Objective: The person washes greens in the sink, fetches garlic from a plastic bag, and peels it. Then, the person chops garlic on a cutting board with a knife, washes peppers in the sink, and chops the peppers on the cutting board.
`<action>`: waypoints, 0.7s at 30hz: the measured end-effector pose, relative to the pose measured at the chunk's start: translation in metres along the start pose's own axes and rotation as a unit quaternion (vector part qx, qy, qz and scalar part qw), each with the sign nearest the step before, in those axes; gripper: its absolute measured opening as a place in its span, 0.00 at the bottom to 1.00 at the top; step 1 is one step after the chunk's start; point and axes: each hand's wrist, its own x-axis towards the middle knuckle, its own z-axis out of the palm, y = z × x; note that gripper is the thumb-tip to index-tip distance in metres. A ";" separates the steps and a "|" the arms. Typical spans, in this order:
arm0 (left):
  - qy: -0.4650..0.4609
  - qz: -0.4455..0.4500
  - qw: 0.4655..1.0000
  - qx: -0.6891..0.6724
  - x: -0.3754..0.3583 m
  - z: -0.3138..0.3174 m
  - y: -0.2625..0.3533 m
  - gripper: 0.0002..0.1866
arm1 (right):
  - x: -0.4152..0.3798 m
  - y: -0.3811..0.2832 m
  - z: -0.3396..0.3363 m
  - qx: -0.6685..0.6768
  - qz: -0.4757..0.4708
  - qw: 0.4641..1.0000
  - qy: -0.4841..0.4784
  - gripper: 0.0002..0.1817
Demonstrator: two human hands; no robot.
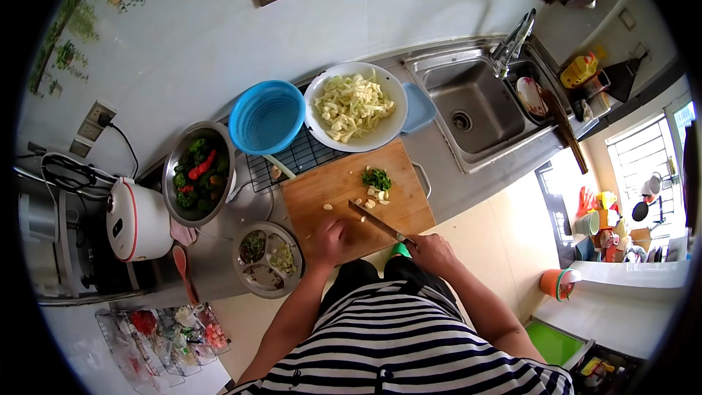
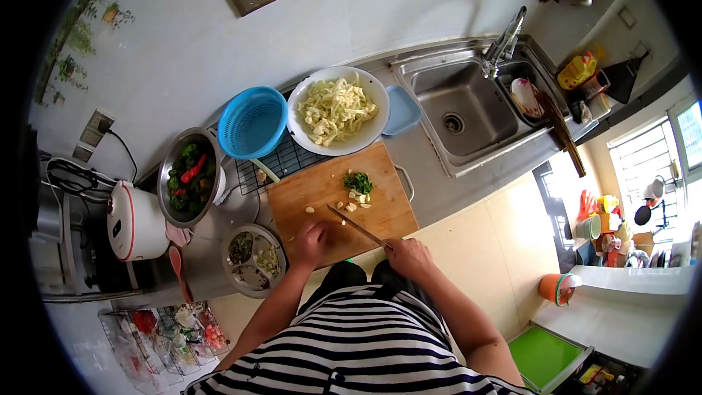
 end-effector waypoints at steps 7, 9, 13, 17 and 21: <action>0.021 -0.064 0.995 0.068 -0.011 -0.013 -0.014 0.12 | 0.015 0.018 0.012 0.029 -0.019 0.999 0.039 0.11; 0.022 -0.086 0.994 0.058 -0.009 -0.018 -0.011 0.12 | 0.021 0.019 0.006 0.053 -0.022 0.996 0.074 0.10; 0.034 -0.088 0.992 0.079 -0.007 -0.022 -0.001 0.14 | 0.017 0.012 -0.007 0.069 -0.024 0.996 0.061 0.11; 0.048 -0.147 0.986 0.067 -0.011 -0.016 -0.009 0.14 | 0.012 0.005 -0.002 0.048 -0.072 0.996 0.010 0.13; 0.064 -0.167 0.982 0.062 -0.007 -0.022 -0.004 0.12 | 0.019 0.014 0.010 0.046 -0.087 0.995 -0.033 0.13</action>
